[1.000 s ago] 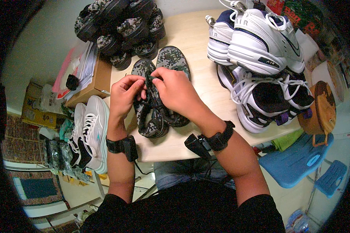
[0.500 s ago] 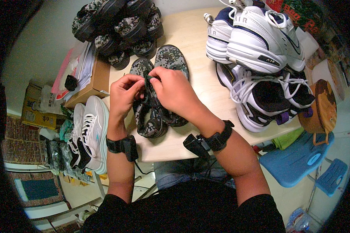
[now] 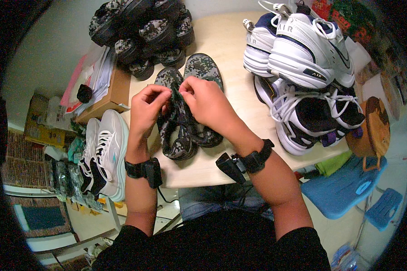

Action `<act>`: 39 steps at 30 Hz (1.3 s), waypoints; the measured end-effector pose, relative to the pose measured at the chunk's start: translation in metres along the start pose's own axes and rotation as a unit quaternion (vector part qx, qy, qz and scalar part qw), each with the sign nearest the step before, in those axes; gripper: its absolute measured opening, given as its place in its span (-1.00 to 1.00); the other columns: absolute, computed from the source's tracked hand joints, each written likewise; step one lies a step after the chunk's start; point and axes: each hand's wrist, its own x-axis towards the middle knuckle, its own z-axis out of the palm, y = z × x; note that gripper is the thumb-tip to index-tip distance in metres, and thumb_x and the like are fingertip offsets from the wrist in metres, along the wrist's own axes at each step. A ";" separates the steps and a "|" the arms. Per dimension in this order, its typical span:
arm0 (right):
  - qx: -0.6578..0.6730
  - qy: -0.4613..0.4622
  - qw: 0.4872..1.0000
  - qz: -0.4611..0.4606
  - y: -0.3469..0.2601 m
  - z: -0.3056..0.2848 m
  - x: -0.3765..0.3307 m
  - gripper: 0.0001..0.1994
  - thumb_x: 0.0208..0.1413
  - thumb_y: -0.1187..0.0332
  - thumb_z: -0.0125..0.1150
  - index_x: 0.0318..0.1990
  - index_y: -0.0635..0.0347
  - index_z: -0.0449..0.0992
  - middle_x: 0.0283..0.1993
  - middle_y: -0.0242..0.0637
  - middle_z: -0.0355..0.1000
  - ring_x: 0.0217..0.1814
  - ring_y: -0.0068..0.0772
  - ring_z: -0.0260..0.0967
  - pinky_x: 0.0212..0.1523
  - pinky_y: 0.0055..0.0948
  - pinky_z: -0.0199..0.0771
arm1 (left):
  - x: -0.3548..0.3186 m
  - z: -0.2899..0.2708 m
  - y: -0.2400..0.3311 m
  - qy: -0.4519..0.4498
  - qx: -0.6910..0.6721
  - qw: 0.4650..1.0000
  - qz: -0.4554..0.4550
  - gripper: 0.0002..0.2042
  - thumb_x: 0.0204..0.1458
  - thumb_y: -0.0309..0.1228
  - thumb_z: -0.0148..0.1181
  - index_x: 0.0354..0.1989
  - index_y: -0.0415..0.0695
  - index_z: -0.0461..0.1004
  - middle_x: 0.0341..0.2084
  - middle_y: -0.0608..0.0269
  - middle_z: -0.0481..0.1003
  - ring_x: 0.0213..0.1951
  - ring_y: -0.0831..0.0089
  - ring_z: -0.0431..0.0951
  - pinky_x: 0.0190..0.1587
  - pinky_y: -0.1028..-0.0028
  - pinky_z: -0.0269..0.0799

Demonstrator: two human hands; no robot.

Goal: The person laces two camouflage-patterned shoes while they are positioned on a desk, crossing and tightening the laces by hand.

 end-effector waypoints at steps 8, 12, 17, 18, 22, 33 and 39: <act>0.066 0.104 0.991 -0.055 -0.015 -0.011 0.001 -0.90 0.20 0.44 -0.10 -0.28 0.30 0.30 -0.30 -0.11 0.38 -0.24 -0.22 0.38 -0.20 -0.38 0.36 | 0.001 -0.006 -0.006 -0.038 0.070 0.996 -0.048 -0.84 0.09 -0.45 0.12 -0.20 -0.23 0.50 -0.53 0.39 0.46 -0.52 0.68 0.37 -0.47 0.64 0.31; 0.487 -0.004 0.866 -0.111 -0.044 -0.029 -0.008 -0.87 0.30 0.36 -0.24 -0.12 0.21 0.16 -0.36 -0.19 0.35 -0.37 -0.45 0.32 -0.31 -0.51 0.40 | 0.000 -0.002 -0.004 -0.058 0.093 0.993 -0.034 -0.84 0.10 -0.42 0.11 -0.20 -0.21 0.51 -0.55 0.47 0.41 -0.53 0.73 0.29 -0.49 0.67 0.21; 0.118 0.067 0.991 -0.013 -0.040 -0.039 -0.010 -0.89 0.23 0.41 -0.05 -0.21 0.27 0.27 -0.45 -0.35 0.31 -0.48 -0.66 0.23 -0.46 -0.66 0.27 | 0.000 0.000 -0.005 -0.044 0.113 0.992 -0.023 -0.84 0.11 -0.39 0.11 -0.26 -0.23 0.49 -0.56 0.48 0.40 -0.52 0.73 0.29 -0.48 0.67 0.20; 0.114 0.087 0.990 0.003 -0.037 -0.036 -0.008 -0.88 0.17 0.43 0.04 -0.27 0.31 0.32 -0.47 -0.42 0.30 -0.46 -0.72 0.20 -0.46 -0.68 0.23 | -0.001 0.000 -0.006 -0.040 0.122 0.992 -0.017 -0.83 0.12 -0.38 0.10 -0.28 -0.23 0.49 -0.56 0.48 0.40 -0.51 0.73 0.29 -0.47 0.67 0.21; 0.109 0.108 0.988 -0.027 -0.021 -0.029 -0.001 -0.87 0.13 0.42 0.08 -0.31 0.32 0.37 -0.52 -0.41 0.32 -0.48 -0.70 0.21 -0.46 -0.65 0.24 | -0.002 0.002 -0.005 -0.020 0.082 0.996 0.007 -0.82 0.11 -0.35 0.11 -0.32 -0.25 0.47 -0.60 0.45 0.36 -0.51 0.68 0.28 -0.44 0.63 0.21; 0.131 0.062 0.989 0.031 -0.020 -0.034 -0.002 -0.89 0.07 0.46 0.13 -0.29 0.32 0.43 -0.51 -0.36 0.44 -0.52 -0.69 0.32 -0.48 -0.67 0.31 | -0.010 0.001 0.010 -0.085 0.091 0.989 0.080 -0.87 -0.04 -0.58 0.17 -0.30 -0.18 0.41 -0.57 0.47 0.33 -0.52 0.70 0.24 -0.47 0.67 0.15; 0.041 0.024 0.999 0.020 -0.036 -0.048 -0.007 -0.85 0.04 0.39 0.17 -0.34 0.32 0.48 -0.54 -0.34 0.43 -0.54 -0.68 0.28 -0.51 -0.59 0.28 | -0.008 0.008 0.001 -0.084 0.086 0.986 0.118 -0.90 0.04 -0.55 0.12 -0.28 -0.20 0.36 -0.62 0.48 0.27 -0.55 0.73 0.21 -0.51 0.66 0.12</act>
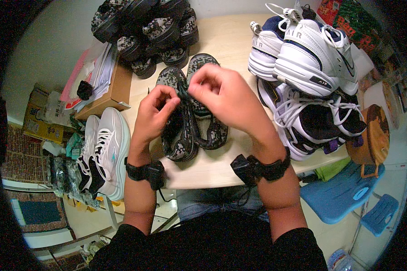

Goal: The person laces two camouflage-patterned shoes while they are positioned on a desk, crossing and tightening the laces by hand.

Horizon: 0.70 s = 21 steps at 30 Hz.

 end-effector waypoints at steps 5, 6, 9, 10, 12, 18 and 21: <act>-0.182 -0.192 0.964 -0.029 -0.004 0.004 -0.011 -0.78 0.04 0.26 0.11 -0.37 0.26 0.51 -0.51 0.00 0.42 -0.44 0.01 0.39 -0.35 -0.19 0.38 | 0.010 0.016 -0.005 0.076 -0.086 0.993 -0.014 -0.94 0.15 -0.49 0.01 -0.28 -0.19 0.27 -0.65 0.53 0.24 -0.61 0.79 0.12 -0.58 0.70 0.00; -0.222 -0.102 0.969 -0.038 0.001 0.009 -0.010 -0.79 0.03 0.27 0.11 -0.33 0.24 0.52 -0.48 0.00 0.43 -0.39 0.04 0.41 -0.32 -0.15 0.39 | 0.011 0.016 -0.005 0.075 -0.086 0.993 -0.014 -0.94 0.15 -0.49 0.01 -0.28 -0.19 0.27 -0.65 0.53 0.24 -0.61 0.79 0.12 -0.58 0.70 0.00; -0.215 -0.054 0.975 -0.009 0.001 0.013 -0.005 -0.80 0.03 0.29 0.11 -0.25 0.20 0.50 -0.45 -0.02 0.45 -0.37 0.05 0.42 -0.30 -0.13 0.40 | 0.012 0.014 -0.004 0.089 -0.114 0.989 -0.033 -0.94 0.17 -0.48 -0.01 -0.28 -0.17 0.27 -0.66 0.55 0.25 -0.61 0.80 0.10 -0.58 0.70 -0.02; -0.204 -0.059 0.977 0.017 0.000 0.013 -0.004 -0.80 0.03 0.30 0.11 -0.24 0.19 0.50 -0.44 -0.03 0.45 -0.36 0.05 0.42 -0.29 -0.12 0.40 | 0.011 0.013 -0.005 0.088 -0.122 0.988 -0.035 -0.94 0.17 -0.48 -0.02 -0.26 -0.17 0.27 -0.66 0.54 0.26 -0.61 0.80 0.11 -0.58 0.70 -0.01; -0.234 -0.071 0.970 0.004 0.015 0.019 -0.004 -0.81 0.03 0.30 0.12 -0.28 0.20 0.50 -0.45 -0.02 0.45 -0.36 0.05 0.42 -0.30 -0.13 0.41 | 0.010 0.013 -0.005 0.084 -0.139 0.986 -0.038 -0.92 0.18 -0.47 -0.02 -0.22 -0.18 0.27 -0.66 0.54 0.29 -0.59 0.81 0.12 -0.57 0.70 0.00; -0.108 -0.091 0.990 0.001 0.014 0.015 0.002 -0.78 0.05 0.28 0.13 -0.38 0.29 0.49 -0.54 -0.08 0.42 -0.51 -0.24 0.39 -0.44 -0.33 0.35 | 0.010 0.016 -0.003 0.078 -0.058 0.995 -0.029 -0.81 0.16 -0.47 0.00 -0.10 -0.22 0.41 -0.64 0.59 0.25 -0.58 0.80 0.11 -0.56 0.69 -0.01; 0.125 -0.026 0.988 -0.088 0.002 0.006 0.002 -0.77 0.17 0.27 0.02 -0.42 0.25 0.40 -0.39 -0.33 0.33 -0.39 -0.55 0.24 -0.31 -0.54 0.26 | 0.008 0.016 -0.002 0.086 -0.062 0.993 -0.043 -0.81 0.15 -0.46 0.02 -0.11 -0.21 0.45 -0.65 0.61 0.21 -0.59 0.79 0.09 -0.56 0.69 -0.02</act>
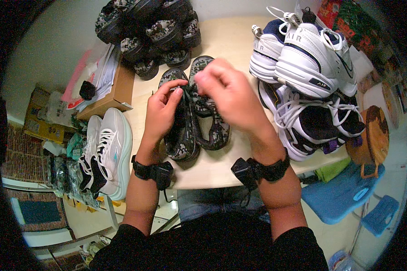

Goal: The person laces two camouflage-patterned shoes while they are positioned on a desk, crossing and tightening the laces by hand.

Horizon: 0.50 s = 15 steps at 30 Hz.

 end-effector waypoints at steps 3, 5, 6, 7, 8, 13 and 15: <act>0.421 0.061 0.898 -0.110 -0.022 0.007 -0.001 -0.70 0.27 0.17 -0.19 -0.47 0.08 0.27 -0.30 -0.33 0.25 -0.37 -0.45 0.19 -0.26 -0.51 0.25 | 0.001 -0.001 -0.002 0.004 -0.003 1.000 -0.015 -0.81 0.13 -0.49 0.02 -0.10 -0.21 0.45 -0.66 0.62 0.19 -0.59 0.79 0.08 -0.56 0.69 -0.03; 0.554 -0.138 0.815 -0.095 -0.026 -0.012 -0.010 -0.61 0.30 0.13 -0.28 -0.55 0.07 0.24 -0.46 -0.35 0.19 -0.48 -0.52 0.13 -0.46 -0.55 0.19 | 0.002 -0.007 -0.004 -0.039 -0.046 0.997 -0.058 -0.77 0.11 -0.50 0.05 -0.05 -0.25 0.41 -0.52 0.52 0.39 -0.50 0.79 0.25 -0.43 0.77 0.13; 0.438 -0.115 0.891 -0.044 -0.031 -0.017 -0.014 -0.63 0.29 0.15 -0.23 -0.56 0.07 0.25 -0.52 -0.38 0.19 -0.55 -0.56 0.11 -0.53 -0.57 0.15 | 0.002 -0.010 -0.005 -0.036 -0.044 0.997 -0.059 -0.77 0.11 -0.50 0.05 -0.05 -0.25 0.41 -0.52 0.52 0.39 -0.50 0.79 0.25 -0.43 0.77 0.13; 0.311 -0.089 0.946 0.008 -0.035 -0.019 -0.016 -0.64 0.28 0.18 -0.19 -0.57 0.07 0.26 -0.58 -0.40 0.20 -0.61 -0.61 0.08 -0.59 -0.60 0.12 | 0.003 -0.013 -0.006 -0.024 -0.078 0.995 -0.052 -0.76 0.10 -0.52 0.05 -0.05 -0.25 0.40 -0.53 0.51 0.40 -0.53 0.79 0.25 -0.45 0.78 0.13; 0.045 0.010 0.997 0.063 -0.033 -0.012 -0.016 -0.71 0.22 0.26 -0.02 -0.55 0.15 0.30 -0.67 -0.47 0.19 -0.70 -0.65 0.03 -0.67 -0.59 0.07 | 0.003 -0.014 -0.007 -0.013 -0.113 0.993 -0.045 -0.76 0.09 -0.54 0.05 -0.06 -0.24 0.39 -0.55 0.50 0.41 -0.55 0.80 0.26 -0.47 0.79 0.13; -0.297 0.011 0.953 0.067 -0.001 0.009 -0.006 -0.80 0.02 0.35 0.19 -0.33 0.32 0.42 -0.53 -0.08 0.42 -0.48 -0.05 0.40 -0.40 -0.26 0.36 | 0.001 -0.012 -0.004 0.003 -0.116 0.992 -0.054 -0.78 0.08 -0.57 0.03 -0.08 -0.24 0.40 -0.62 0.56 0.31 -0.59 0.83 0.17 -0.54 0.75 0.03; -0.250 -0.029 0.963 0.093 0.010 0.009 -0.007 -0.79 0.01 0.36 0.19 -0.28 0.33 0.43 -0.47 0.01 0.44 -0.39 0.04 0.43 -0.33 -0.23 0.39 | 0.001 -0.010 0.000 0.005 -0.115 0.992 -0.052 -0.79 0.08 -0.59 0.01 -0.10 -0.24 0.40 -0.69 0.64 0.22 -0.62 0.85 0.09 -0.58 0.73 -0.07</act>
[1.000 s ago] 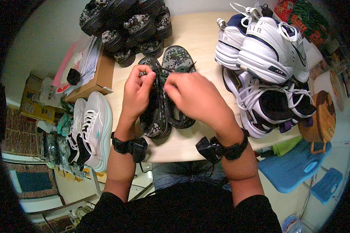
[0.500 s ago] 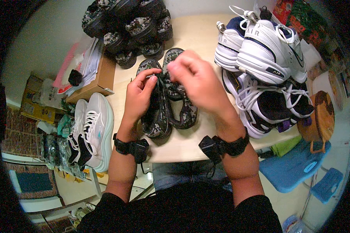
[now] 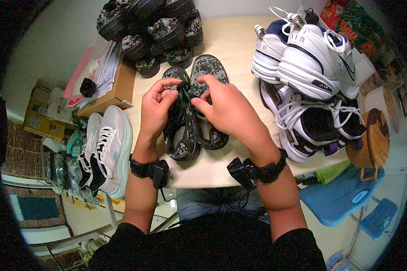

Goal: The person laces two camouflage-patterned shoes while they are positioned on a desk, crossing and tightening the laces by hand.

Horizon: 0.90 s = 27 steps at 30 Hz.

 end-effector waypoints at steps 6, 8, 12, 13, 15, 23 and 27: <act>-0.126 0.045 0.991 -0.018 0.010 -0.004 0.006 -0.81 0.04 0.32 0.14 -0.38 0.28 0.53 -0.43 0.01 0.46 -0.36 0.00 0.45 -0.29 -0.22 0.41 | -0.001 -0.022 0.013 0.013 0.112 0.993 0.014 -0.77 0.04 -0.64 -0.01 -0.11 -0.23 0.41 -0.69 0.63 0.17 -0.60 0.84 0.10 -0.54 0.73 -0.02; -0.096 0.067 0.992 0.039 0.011 -0.016 0.008 -0.82 0.06 0.32 0.12 -0.37 0.27 0.53 -0.45 0.02 0.45 -0.40 0.01 0.44 -0.33 -0.27 0.41 | -0.002 -0.039 0.013 -0.015 0.067 0.998 0.010 -0.76 0.05 -0.60 0.02 -0.09 -0.20 0.42 -0.64 0.65 0.22 -0.59 0.84 0.10 -0.53 0.75 -0.05; -0.062 0.050 0.997 0.004 0.014 -0.002 0.007 -0.80 0.05 0.32 0.13 -0.30 0.30 0.51 -0.44 0.01 0.46 -0.39 -0.03 0.45 -0.34 -0.28 0.40 | -0.002 -0.026 0.015 -0.031 0.089 0.995 -0.032 -0.74 0.06 -0.60 0.01 -0.05 -0.19 0.42 -0.66 0.65 0.18 -0.58 0.83 0.09 -0.53 0.74 -0.06; -0.026 0.024 0.999 -0.006 0.013 0.003 0.007 -0.78 0.05 0.32 0.14 -0.25 0.30 0.50 -0.43 0.01 0.47 -0.39 -0.04 0.45 -0.34 -0.27 0.40 | -0.004 -0.023 0.019 -0.024 0.109 0.993 -0.034 -0.75 0.06 -0.56 0.04 -0.07 -0.21 0.43 -0.63 0.61 0.22 -0.56 0.81 0.13 -0.51 0.73 0.00; -0.025 0.006 1.000 0.004 0.005 0.010 0.006 -0.75 0.04 0.31 0.15 -0.20 0.30 0.48 -0.43 0.00 0.46 -0.39 -0.04 0.45 -0.33 -0.27 0.39 | -0.003 -0.023 0.014 -0.010 0.159 0.987 -0.017 -0.77 0.05 -0.54 0.06 -0.09 -0.21 0.44 -0.60 0.58 0.26 -0.53 0.79 0.17 -0.48 0.72 0.06; -0.059 -0.019 0.996 -0.059 0.012 0.025 0.013 -0.79 0.02 0.37 0.12 -0.23 0.29 0.48 -0.38 0.04 0.45 -0.31 0.05 0.42 -0.27 -0.19 0.39 | -0.002 -0.017 0.008 -0.009 0.302 0.947 0.109 -0.72 -0.06 -0.49 0.21 -0.14 -0.27 0.45 -0.30 0.15 0.47 -0.22 0.41 0.47 -0.09 0.49 0.34; -0.072 0.006 0.994 -0.084 0.009 0.022 0.011 -0.83 0.00 0.41 0.10 -0.29 0.31 0.48 -0.36 0.06 0.44 -0.28 0.10 0.40 -0.25 -0.17 0.39 | -0.001 -0.008 0.003 0.008 0.294 0.940 0.171 -0.73 -0.12 -0.47 0.24 -0.20 -0.27 0.49 -0.34 0.01 0.50 -0.28 0.21 0.53 -0.17 0.40 0.40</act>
